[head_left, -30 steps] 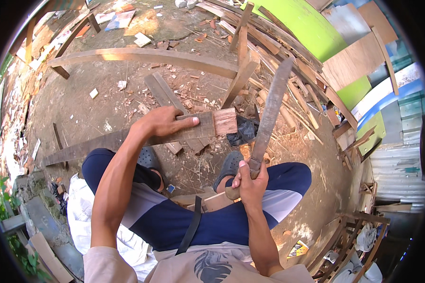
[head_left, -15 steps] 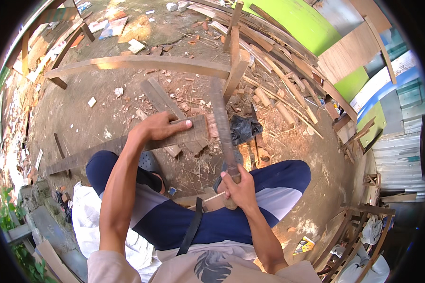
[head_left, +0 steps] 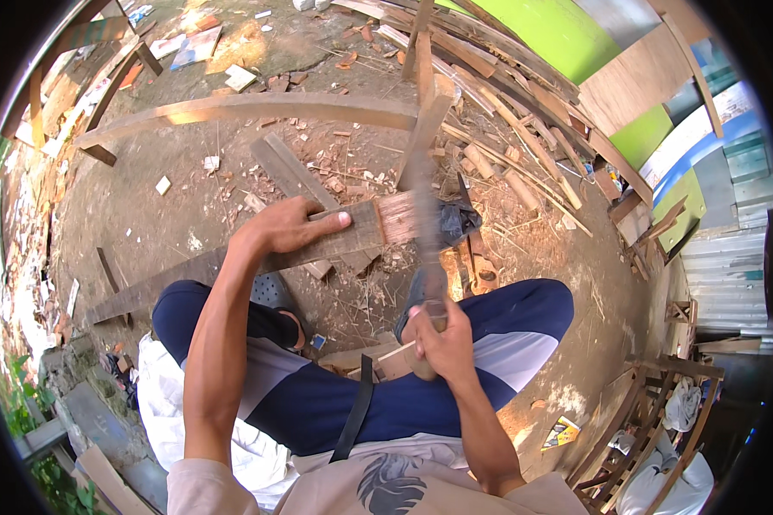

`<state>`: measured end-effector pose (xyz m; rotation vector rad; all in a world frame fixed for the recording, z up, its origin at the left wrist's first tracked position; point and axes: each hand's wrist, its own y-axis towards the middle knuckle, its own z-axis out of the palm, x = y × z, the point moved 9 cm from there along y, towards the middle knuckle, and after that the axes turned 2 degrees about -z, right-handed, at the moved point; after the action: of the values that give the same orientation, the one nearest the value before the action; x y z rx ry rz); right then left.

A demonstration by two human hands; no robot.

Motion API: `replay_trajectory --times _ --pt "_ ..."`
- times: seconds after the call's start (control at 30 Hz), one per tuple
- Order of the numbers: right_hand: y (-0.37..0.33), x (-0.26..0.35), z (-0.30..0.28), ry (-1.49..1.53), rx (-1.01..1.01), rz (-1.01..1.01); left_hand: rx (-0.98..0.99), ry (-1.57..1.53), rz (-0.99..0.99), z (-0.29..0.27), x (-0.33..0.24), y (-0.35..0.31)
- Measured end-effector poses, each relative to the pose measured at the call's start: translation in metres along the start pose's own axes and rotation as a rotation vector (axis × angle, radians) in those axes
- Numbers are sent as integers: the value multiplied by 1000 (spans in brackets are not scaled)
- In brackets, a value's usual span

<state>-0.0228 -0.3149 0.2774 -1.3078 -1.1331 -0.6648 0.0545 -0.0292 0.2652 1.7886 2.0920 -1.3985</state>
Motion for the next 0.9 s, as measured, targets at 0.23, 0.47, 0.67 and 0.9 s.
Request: replay_trajectory --times 0.23,0.47,0.67,0.9 --pt "-8 21 -5 13 -144 -245 -25 17 6 -1 1 9" --pt "-12 29 -19 284 -194 -188 -46 14 43 -4 -8 5" --pt "-11 8 -8 16 -51 7 -22 9 14 -6 -6 5" --pt "-6 1 -16 -43 -93 29 -23 11 11 -7 -5 7"
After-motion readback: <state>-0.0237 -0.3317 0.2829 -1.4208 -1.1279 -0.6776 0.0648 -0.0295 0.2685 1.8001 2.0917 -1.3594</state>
